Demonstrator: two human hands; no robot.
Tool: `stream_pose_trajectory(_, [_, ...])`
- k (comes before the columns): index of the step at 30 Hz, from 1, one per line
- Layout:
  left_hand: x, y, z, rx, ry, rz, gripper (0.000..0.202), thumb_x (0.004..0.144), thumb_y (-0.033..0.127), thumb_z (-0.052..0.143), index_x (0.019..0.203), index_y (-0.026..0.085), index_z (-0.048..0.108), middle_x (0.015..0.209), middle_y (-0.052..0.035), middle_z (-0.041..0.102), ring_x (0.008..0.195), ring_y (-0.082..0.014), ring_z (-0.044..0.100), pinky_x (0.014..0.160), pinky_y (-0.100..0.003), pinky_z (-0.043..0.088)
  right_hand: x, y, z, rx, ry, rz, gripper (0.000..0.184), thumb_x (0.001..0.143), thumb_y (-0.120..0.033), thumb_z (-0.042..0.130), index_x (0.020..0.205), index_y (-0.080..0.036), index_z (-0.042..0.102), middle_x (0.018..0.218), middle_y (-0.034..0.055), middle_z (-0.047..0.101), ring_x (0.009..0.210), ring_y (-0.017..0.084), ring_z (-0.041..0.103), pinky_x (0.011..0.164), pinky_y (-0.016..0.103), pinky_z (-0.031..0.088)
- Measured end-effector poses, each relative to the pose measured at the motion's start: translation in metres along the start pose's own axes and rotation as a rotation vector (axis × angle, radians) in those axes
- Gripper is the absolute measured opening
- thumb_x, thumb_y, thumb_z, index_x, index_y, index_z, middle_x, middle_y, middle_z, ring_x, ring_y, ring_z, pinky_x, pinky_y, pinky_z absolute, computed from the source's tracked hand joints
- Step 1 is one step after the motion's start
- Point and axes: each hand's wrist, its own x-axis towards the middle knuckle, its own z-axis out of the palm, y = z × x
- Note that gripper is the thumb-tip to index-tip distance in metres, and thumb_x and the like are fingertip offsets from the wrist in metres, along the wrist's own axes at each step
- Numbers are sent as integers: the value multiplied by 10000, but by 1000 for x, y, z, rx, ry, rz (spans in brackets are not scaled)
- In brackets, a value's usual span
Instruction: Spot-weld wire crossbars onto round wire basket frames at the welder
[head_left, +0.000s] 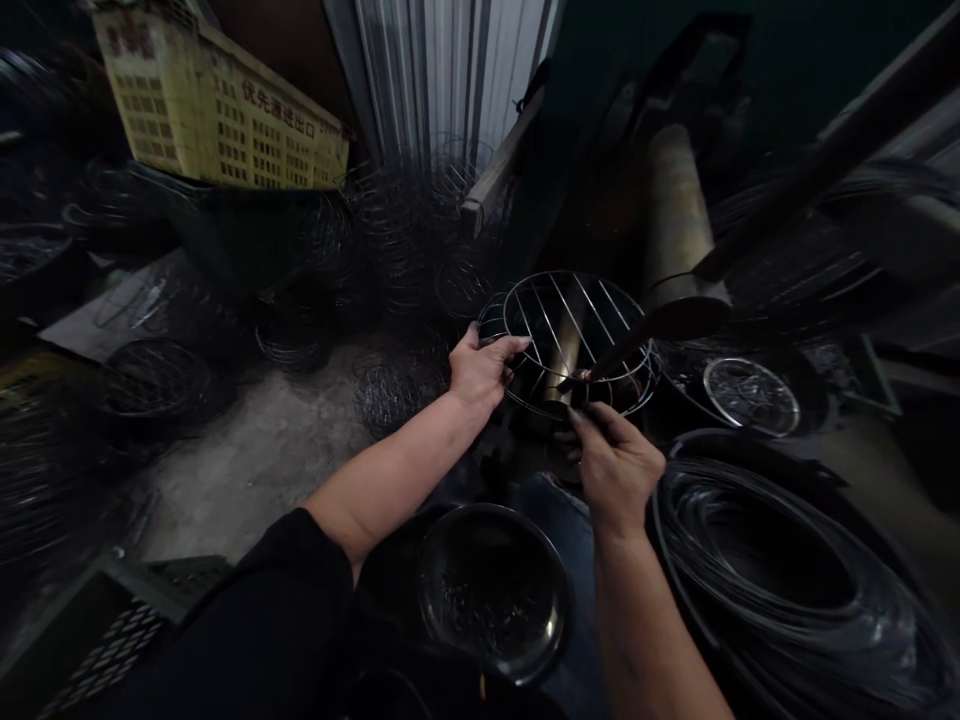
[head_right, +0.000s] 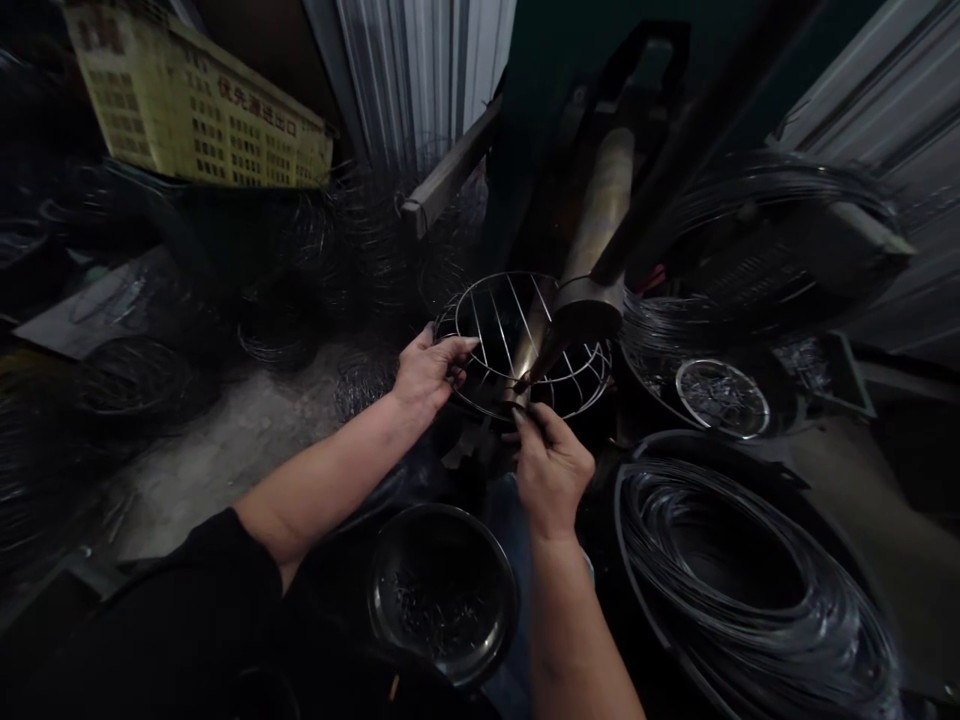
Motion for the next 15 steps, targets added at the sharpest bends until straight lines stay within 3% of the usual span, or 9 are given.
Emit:
stream_pose_trajectory(7, [-3,3,3,-14,32,-34,928,587,12,789,1440,176,463,598,100,502,489,-70,456,458,-187,299,0,11,8,106,80,1,312,620,-392,825,802,-151,748,685,17,709,538,193,696,512,282,558])
stream_pose_trajectory(15, [1,-4,0,-27,27,-12,960,580,28,822,1461,185,476,589,95,514,489,-69,452,459,-187,298,-2,11,15,232,136,-5,277,586,-334,866,753,-156,735,659,-8,687,525,175,692,494,260,577])
